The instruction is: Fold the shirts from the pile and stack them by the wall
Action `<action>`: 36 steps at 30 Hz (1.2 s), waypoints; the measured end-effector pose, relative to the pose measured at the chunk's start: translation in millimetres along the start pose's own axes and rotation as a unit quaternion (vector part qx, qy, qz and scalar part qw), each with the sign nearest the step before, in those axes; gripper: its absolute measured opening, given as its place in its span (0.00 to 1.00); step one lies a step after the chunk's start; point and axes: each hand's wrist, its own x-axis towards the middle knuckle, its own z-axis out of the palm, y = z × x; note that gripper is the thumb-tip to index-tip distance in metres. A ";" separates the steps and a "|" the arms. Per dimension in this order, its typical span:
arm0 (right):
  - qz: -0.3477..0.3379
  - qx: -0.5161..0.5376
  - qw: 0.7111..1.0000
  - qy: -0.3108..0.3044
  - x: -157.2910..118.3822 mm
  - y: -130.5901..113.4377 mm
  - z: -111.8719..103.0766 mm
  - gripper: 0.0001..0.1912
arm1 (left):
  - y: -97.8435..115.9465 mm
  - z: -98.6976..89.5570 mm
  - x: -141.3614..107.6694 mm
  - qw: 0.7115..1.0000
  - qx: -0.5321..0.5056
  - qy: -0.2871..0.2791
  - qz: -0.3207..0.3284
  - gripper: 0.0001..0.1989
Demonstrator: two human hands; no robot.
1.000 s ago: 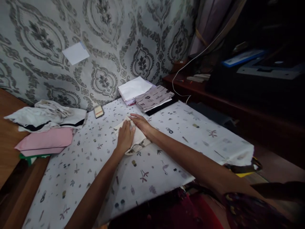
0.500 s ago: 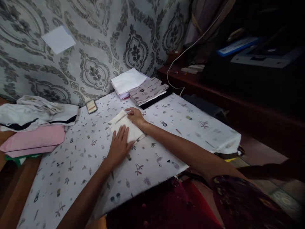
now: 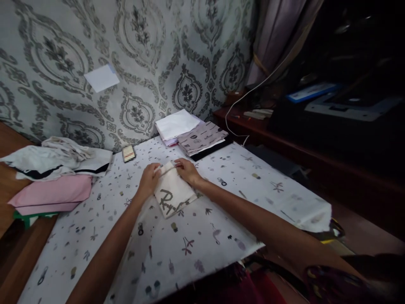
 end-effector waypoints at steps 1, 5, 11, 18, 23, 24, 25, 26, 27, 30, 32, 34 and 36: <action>-0.014 -0.021 1.000 0.002 -8.1 -6.9 -1.1 0.17 | -4.8 -0.5 17.9 1.000 -0.001 -0.004 -0.012 0.14; -0.178 -0.242 0.949 -0.098 -52.5 -30.8 6.5 0.14 | -10.4 10.6 63.0 0.999 0.003 -0.041 -0.014 0.11; -0.328 -0.425 0.819 -0.205 -90.4 -24.2 19.0 0.14 | -4.5 26.0 72.3 0.996 -0.016 -0.084 -0.016 0.15; -0.314 -0.387 0.842 -0.205 -95.6 -6.3 14.1 0.24 | -9.3 39.6 77.4 0.997 -0.021 -0.063 -0.044 0.09; -0.304 -0.390 0.844 -0.210 -97.4 -3.2 16.9 0.25 | -9.9 51.5 77.3 0.997 -0.008 -0.049 -0.053 0.09; -0.301 -0.393 0.842 -0.216 -97.7 -3.2 16.8 0.25 | -10.4 50.2 77.7 0.997 -0.011 -0.054 -0.051 0.09; -0.296 -0.396 0.839 -0.224 -97.8 -3.8 16.3 0.26 | -11.5 47.0 78.2 0.997 -0.016 -0.060 -0.050 0.09; -0.289 -0.397 0.839 -0.234 -97.6 -5.1 15.4 0.26 | -13.6 41.9 78.8 0.996 -0.023 -0.067 -0.050 0.09; -0.279 -0.395 0.841 -0.242 -96.6 -7.1 14.3 0.26 | -16.6 35.1 79.1 0.995 -0.031 -0.074 -0.052 0.09; -0.244 -0.375 0.861 -0.241 -87.5 -15.4 12.3 0.25 | -30.8 9.6 75.1 0.992 -0.052 -0.095 -0.062 0.11; -0.226 -0.357 0.878 -0.224 -76.1 -20.2 14.4 0.24 | -41.2 -6.1 66.8 0.991 -0.055 -0.106 -0.066 0.12; -0.210 -0.351 0.889 -0.209 -63.6 -21.6 20.3 0.25 | -49.0 -16.3 55.4 0.990 -0.051 -0.113 -0.061 0.12; -0.187 -0.363 0.890 -0.201 -54.3 -19.1 28.1 0.27 | -53.7 -20.3 44.2 0.991 -0.042 -0.118 -0.055 0.12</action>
